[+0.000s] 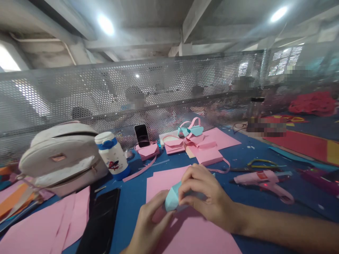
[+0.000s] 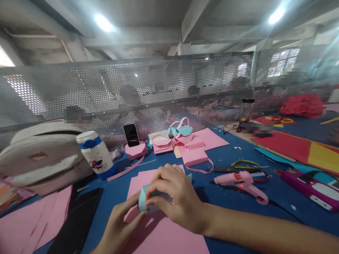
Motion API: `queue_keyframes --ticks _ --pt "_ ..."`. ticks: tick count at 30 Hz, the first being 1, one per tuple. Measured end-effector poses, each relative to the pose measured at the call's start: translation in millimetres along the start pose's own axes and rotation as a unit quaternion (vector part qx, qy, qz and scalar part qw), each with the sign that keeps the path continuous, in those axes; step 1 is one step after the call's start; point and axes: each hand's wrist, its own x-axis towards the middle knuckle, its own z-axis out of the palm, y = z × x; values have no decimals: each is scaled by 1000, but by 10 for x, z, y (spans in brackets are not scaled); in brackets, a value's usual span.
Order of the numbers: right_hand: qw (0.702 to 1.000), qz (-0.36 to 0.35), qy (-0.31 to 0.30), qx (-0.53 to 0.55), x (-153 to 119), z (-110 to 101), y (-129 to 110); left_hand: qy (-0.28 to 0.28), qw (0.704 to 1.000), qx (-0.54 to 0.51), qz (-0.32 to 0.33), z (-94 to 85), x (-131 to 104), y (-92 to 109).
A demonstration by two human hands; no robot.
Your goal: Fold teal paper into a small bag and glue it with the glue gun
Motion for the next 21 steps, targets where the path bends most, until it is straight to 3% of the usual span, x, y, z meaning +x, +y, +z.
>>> queue_keyframes --ticks 7,21 --pt "994 70 -7 85 -2 -2 -18 0 1000 0 1 2 -6 14" --pt "985 105 -17 134 -12 0 -22 -3 1000 2 2 -9 -10 10"
